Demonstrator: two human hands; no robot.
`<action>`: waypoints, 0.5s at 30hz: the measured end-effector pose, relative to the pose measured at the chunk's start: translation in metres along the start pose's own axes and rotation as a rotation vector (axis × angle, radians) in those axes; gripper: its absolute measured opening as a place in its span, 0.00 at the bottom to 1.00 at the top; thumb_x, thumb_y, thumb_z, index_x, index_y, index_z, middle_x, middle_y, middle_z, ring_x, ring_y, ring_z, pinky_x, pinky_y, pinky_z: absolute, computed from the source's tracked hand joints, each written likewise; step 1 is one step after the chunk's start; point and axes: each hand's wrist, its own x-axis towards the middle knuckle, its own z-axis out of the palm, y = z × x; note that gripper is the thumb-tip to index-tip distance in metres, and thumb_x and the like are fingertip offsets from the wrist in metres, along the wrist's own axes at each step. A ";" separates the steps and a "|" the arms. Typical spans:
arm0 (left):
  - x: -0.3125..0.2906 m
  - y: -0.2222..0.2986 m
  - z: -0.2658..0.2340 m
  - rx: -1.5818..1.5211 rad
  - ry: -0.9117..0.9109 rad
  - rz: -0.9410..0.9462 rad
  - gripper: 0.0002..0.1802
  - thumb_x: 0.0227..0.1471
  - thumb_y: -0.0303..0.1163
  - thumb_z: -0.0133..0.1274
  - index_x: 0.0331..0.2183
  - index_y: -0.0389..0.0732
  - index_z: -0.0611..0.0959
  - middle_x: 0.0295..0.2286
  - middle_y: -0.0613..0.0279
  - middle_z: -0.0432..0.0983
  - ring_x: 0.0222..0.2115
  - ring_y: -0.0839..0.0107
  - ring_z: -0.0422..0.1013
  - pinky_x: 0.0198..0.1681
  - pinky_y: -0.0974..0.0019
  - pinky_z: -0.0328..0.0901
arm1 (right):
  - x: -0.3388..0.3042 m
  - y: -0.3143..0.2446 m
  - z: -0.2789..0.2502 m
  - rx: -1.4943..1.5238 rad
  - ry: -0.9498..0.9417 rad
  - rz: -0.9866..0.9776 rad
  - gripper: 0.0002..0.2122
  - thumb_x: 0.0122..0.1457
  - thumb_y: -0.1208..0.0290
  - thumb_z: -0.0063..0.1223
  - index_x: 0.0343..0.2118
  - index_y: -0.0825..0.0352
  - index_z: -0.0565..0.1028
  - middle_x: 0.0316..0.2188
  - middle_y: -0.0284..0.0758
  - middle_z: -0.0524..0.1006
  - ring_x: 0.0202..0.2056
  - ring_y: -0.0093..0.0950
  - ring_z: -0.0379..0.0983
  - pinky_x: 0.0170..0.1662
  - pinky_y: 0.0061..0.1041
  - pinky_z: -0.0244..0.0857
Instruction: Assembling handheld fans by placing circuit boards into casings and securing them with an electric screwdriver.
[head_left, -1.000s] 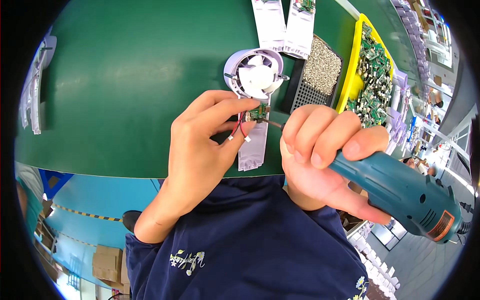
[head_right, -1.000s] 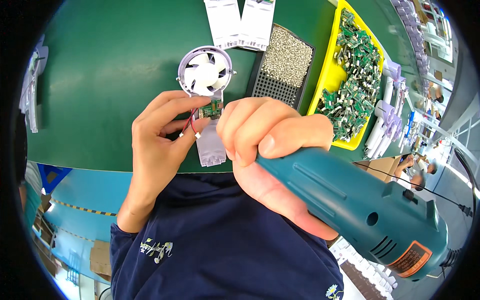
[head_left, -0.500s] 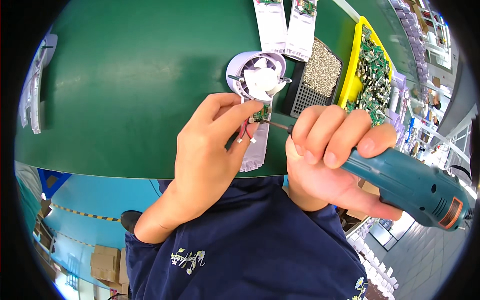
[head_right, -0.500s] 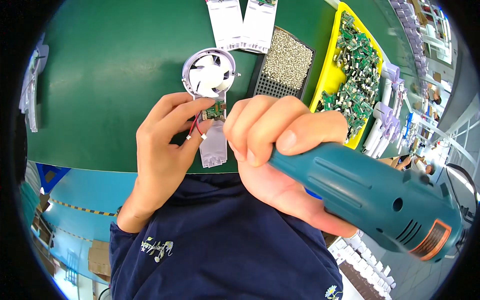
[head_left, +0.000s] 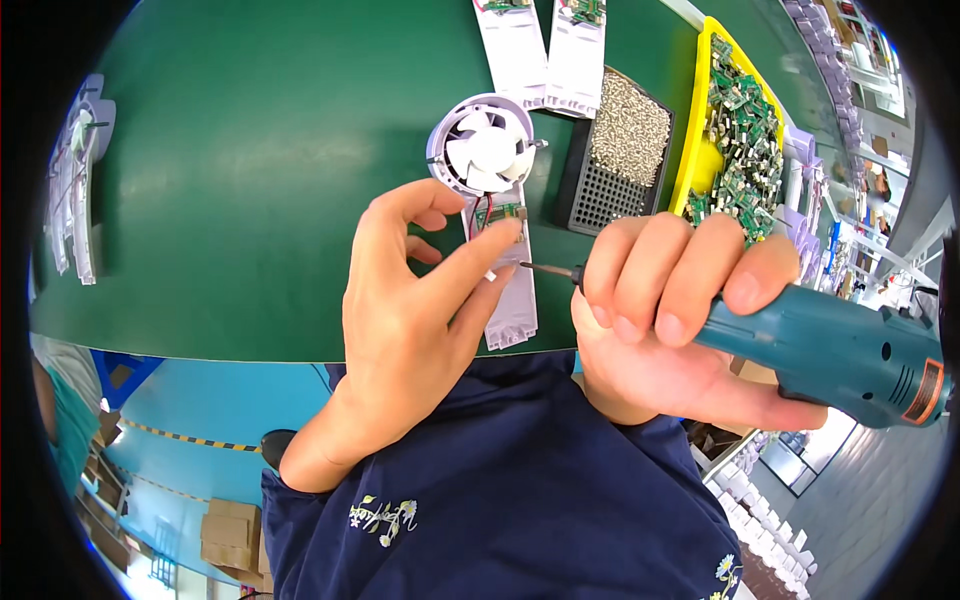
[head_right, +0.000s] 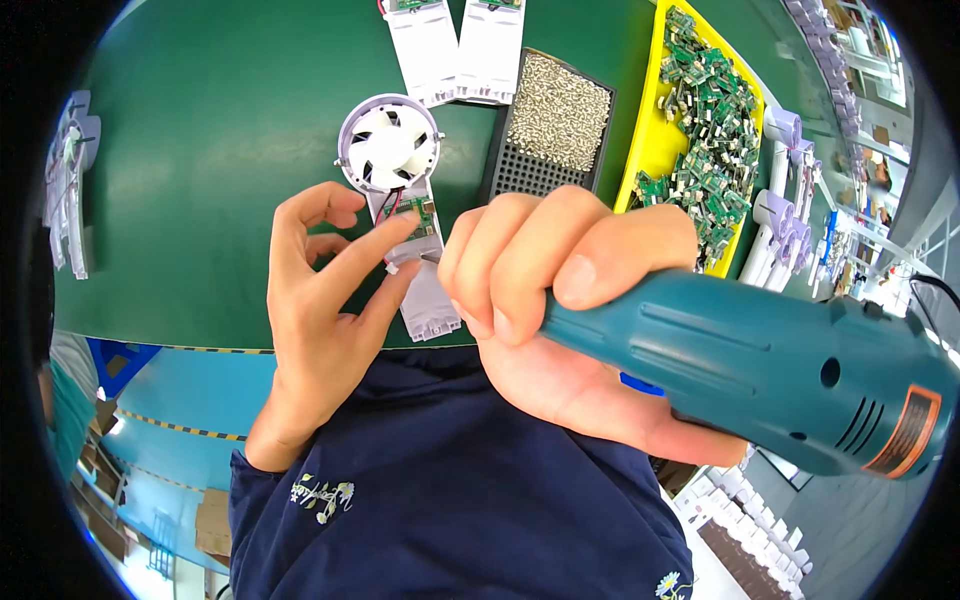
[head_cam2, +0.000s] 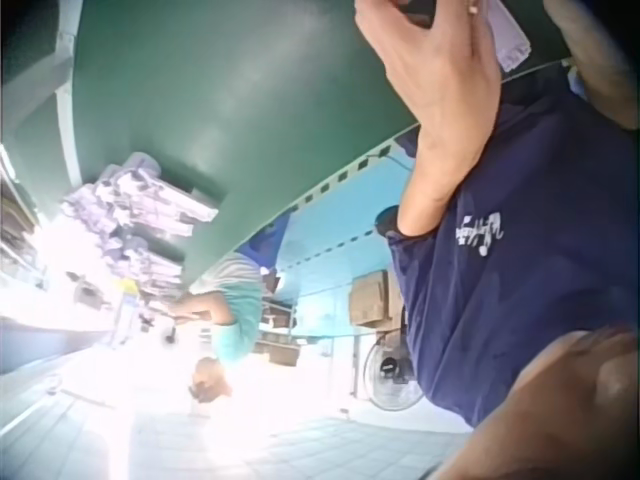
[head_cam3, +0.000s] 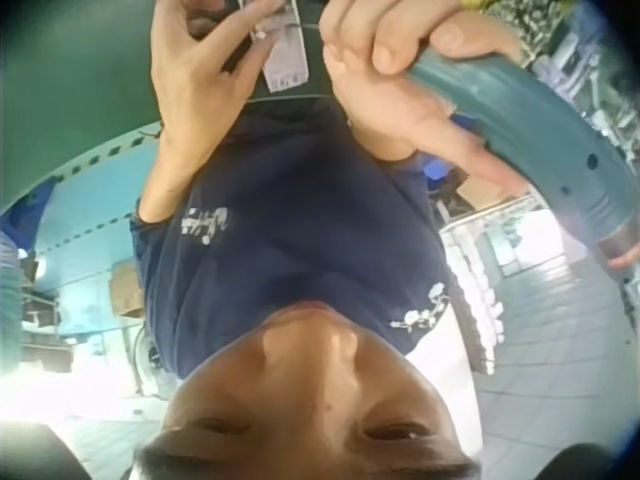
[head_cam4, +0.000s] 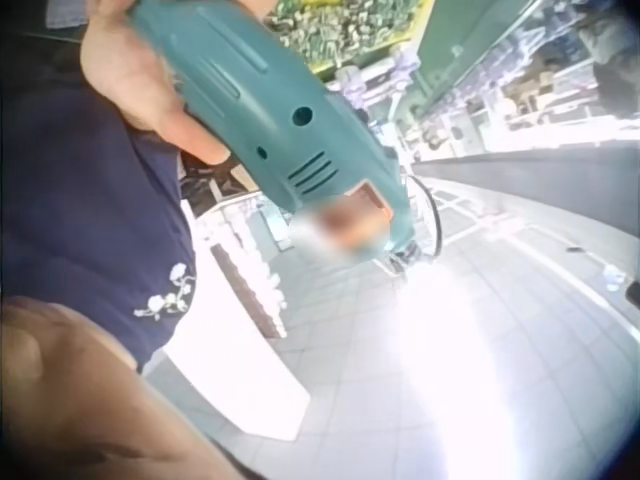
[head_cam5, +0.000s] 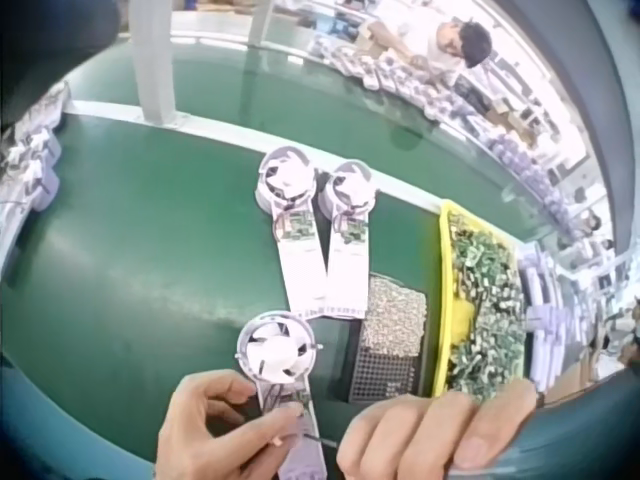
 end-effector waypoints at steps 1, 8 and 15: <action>0.001 -0.002 0.000 0.031 0.016 0.081 0.20 0.36 0.18 0.66 0.37 0.43 0.86 0.42 0.57 0.68 0.40 0.64 0.69 0.34 0.66 0.68 | 0.000 0.000 -0.001 0.022 -0.002 0.015 0.34 0.52 0.28 0.48 0.41 0.62 0.66 0.25 0.30 0.67 0.20 0.23 0.60 0.23 0.25 0.55; 0.004 -0.014 0.007 -0.027 0.101 0.277 0.15 0.33 0.21 0.65 0.30 0.41 0.85 0.38 0.59 0.72 0.38 0.61 0.69 0.35 0.63 0.65 | -0.001 0.003 0.000 0.064 0.011 0.016 0.36 0.52 0.27 0.46 0.41 0.62 0.66 0.26 0.30 0.67 0.20 0.23 0.61 0.23 0.24 0.56; 0.003 -0.023 0.010 -0.219 0.061 0.214 0.13 0.33 0.20 0.67 0.28 0.40 0.85 0.36 0.61 0.73 0.38 0.63 0.70 0.36 0.64 0.65 | 0.000 0.006 -0.007 0.093 -0.043 0.024 0.34 0.52 0.27 0.46 0.40 0.61 0.66 0.24 0.29 0.67 0.19 0.23 0.61 0.22 0.24 0.55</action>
